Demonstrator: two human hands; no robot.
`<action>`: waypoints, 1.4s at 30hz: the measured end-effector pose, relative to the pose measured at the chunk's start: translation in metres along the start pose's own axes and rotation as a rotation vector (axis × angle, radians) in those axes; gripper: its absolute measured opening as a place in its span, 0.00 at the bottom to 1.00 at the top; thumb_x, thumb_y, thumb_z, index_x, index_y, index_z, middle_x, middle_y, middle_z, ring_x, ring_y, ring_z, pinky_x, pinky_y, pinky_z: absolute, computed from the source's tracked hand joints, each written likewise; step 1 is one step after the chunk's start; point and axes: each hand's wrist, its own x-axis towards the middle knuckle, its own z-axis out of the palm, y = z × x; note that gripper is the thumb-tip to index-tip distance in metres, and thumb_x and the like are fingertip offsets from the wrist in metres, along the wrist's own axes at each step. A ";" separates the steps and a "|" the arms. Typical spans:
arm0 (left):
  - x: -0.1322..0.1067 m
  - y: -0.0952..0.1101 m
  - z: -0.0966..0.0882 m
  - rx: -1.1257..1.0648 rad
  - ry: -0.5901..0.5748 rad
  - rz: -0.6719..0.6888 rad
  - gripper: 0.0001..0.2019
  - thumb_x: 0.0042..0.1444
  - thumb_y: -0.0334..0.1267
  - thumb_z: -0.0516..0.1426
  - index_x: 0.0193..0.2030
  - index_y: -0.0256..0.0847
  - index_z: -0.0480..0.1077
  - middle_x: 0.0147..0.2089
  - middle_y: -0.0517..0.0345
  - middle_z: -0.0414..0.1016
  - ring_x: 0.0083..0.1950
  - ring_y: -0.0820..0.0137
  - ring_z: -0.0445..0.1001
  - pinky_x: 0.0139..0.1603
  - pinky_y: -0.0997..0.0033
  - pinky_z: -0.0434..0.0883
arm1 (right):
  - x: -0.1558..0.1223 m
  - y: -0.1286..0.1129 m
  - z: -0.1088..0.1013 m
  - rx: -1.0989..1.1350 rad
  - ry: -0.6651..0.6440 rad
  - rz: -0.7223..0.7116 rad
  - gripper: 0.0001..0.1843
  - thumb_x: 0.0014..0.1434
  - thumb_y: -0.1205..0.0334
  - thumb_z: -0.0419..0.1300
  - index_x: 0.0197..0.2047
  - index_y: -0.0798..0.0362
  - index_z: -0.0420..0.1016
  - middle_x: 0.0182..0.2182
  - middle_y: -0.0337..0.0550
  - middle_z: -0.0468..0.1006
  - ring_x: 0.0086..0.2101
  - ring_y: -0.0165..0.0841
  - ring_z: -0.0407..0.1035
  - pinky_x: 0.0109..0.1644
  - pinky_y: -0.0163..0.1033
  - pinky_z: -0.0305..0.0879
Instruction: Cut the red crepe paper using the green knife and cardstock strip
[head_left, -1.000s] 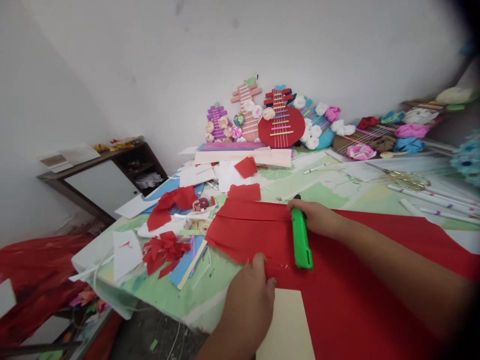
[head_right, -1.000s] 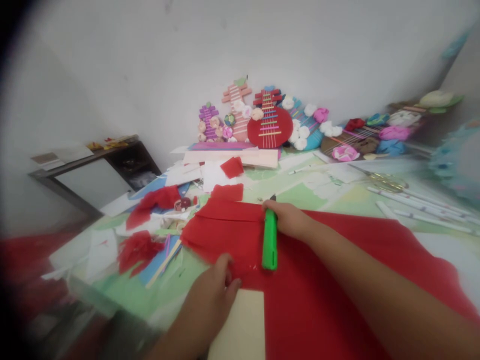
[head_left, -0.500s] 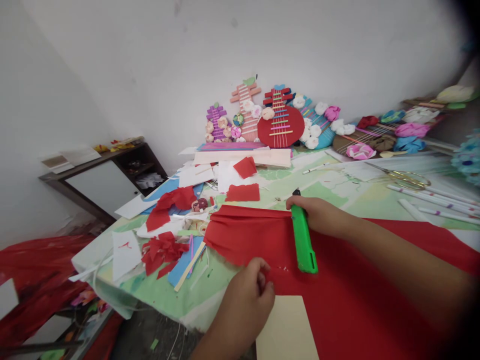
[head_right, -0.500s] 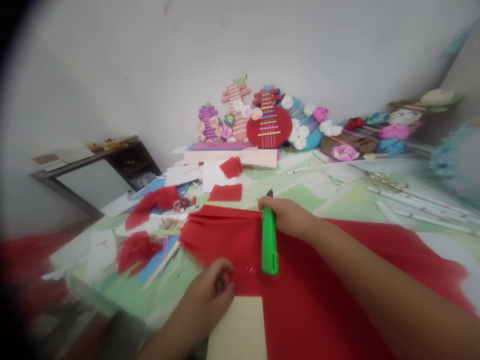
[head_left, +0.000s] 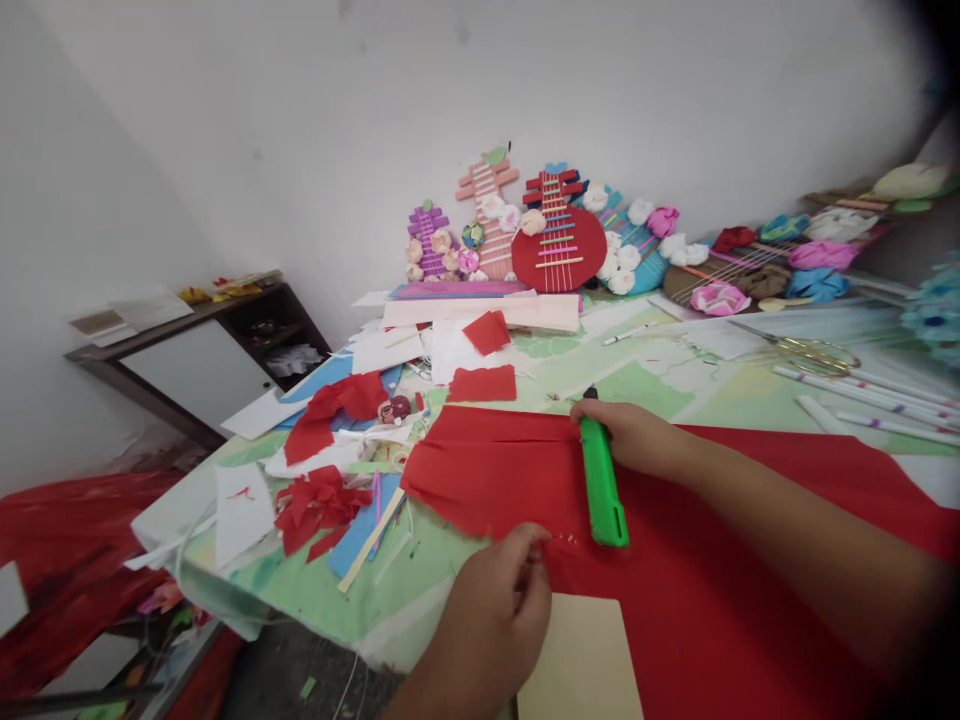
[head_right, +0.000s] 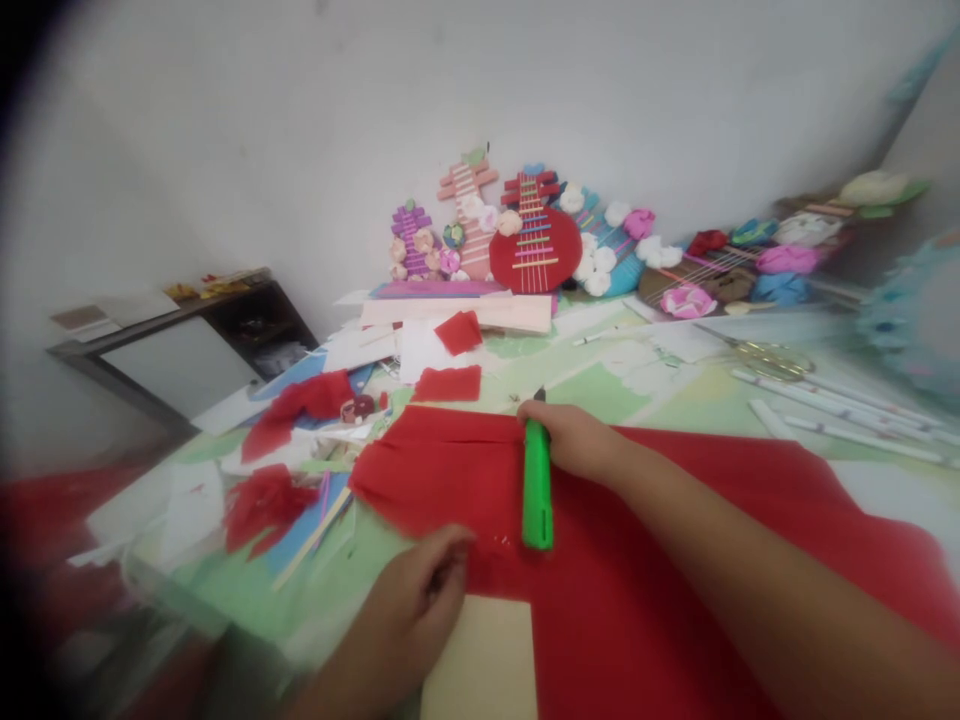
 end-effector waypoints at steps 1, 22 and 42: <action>-0.002 -0.001 -0.001 0.037 -0.012 0.020 0.13 0.53 0.31 0.44 0.43 0.40 0.65 0.31 0.57 0.71 0.31 0.69 0.69 0.31 0.72 0.64 | 0.000 0.001 0.000 -0.001 0.001 0.001 0.14 0.45 0.72 0.49 0.36 0.51 0.65 0.28 0.38 0.72 0.28 0.33 0.65 0.32 0.34 0.58; -0.022 -0.002 -0.018 0.364 -0.168 0.301 0.23 0.51 0.48 0.54 0.52 0.41 0.61 0.44 0.52 0.71 0.42 0.61 0.70 0.41 0.65 0.67 | -0.033 -0.049 0.022 0.442 -0.100 -0.086 0.07 0.50 0.69 0.54 0.35 0.50 0.66 0.28 0.37 0.73 0.29 0.30 0.69 0.33 0.34 0.65; -0.019 -0.001 -0.021 0.290 -0.225 0.343 0.12 0.57 0.39 0.49 0.48 0.45 0.61 0.41 0.58 0.69 0.40 0.65 0.68 0.42 0.67 0.64 | -0.037 -0.056 0.035 0.321 -0.099 -0.124 0.07 0.48 0.74 0.53 0.28 0.53 0.66 0.25 0.36 0.67 0.26 0.28 0.63 0.29 0.32 0.60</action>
